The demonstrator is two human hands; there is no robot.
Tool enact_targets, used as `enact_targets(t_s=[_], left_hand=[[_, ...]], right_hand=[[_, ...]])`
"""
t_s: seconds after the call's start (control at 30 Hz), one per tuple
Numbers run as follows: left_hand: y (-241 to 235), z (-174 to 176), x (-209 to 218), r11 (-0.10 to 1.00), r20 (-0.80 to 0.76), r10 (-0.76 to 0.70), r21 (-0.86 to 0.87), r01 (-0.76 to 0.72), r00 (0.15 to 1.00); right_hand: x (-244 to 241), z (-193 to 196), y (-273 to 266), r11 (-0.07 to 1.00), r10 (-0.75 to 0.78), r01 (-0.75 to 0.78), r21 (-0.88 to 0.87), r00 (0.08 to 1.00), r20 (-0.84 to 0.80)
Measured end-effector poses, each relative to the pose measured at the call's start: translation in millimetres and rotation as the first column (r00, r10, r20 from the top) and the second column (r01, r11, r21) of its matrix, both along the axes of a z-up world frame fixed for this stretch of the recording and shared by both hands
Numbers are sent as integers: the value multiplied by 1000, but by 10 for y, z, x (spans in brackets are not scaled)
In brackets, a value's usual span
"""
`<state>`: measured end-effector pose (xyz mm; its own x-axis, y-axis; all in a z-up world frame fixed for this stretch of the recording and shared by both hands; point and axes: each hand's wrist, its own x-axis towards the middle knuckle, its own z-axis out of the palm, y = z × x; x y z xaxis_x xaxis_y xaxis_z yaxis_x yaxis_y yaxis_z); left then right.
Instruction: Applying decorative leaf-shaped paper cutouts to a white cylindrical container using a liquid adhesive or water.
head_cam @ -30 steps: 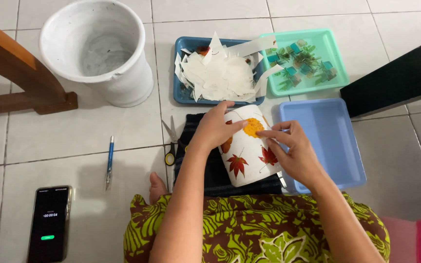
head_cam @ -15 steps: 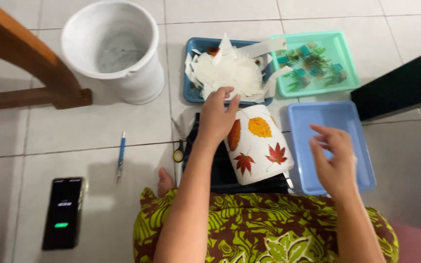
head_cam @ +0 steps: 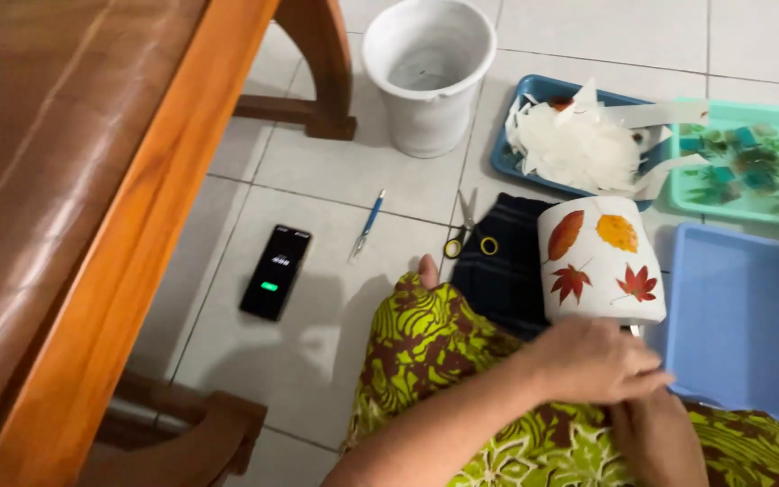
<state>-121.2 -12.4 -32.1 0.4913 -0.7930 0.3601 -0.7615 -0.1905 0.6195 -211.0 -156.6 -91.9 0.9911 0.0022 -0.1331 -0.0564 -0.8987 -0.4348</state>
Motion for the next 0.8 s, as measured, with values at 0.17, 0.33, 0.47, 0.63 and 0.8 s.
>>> enact_targets(t_s=[0.17,0.33,0.47,0.63,0.8], left_hand=[[249,-391,-791,891,10,394,239,-385,919],[319,-438,-892,893,61,418,154,-422,906],[498,-132,-827,904,194,396,89,-418,898],[1175,330,-775,831,217,540,17,-557,813],[1826,77,-1008,703,152,703,-4,-711,695]], right_hand=[[-89,-384,-138,924,51,-48,-378,999,-1],[-155,45,88,942,-21,-48,-333,979,-202],[-171,324,100,999,-37,37,-22,999,2],[-223,310,141,994,32,-27,-103,998,51],[-173,304,225,968,196,-174,-183,974,110]])
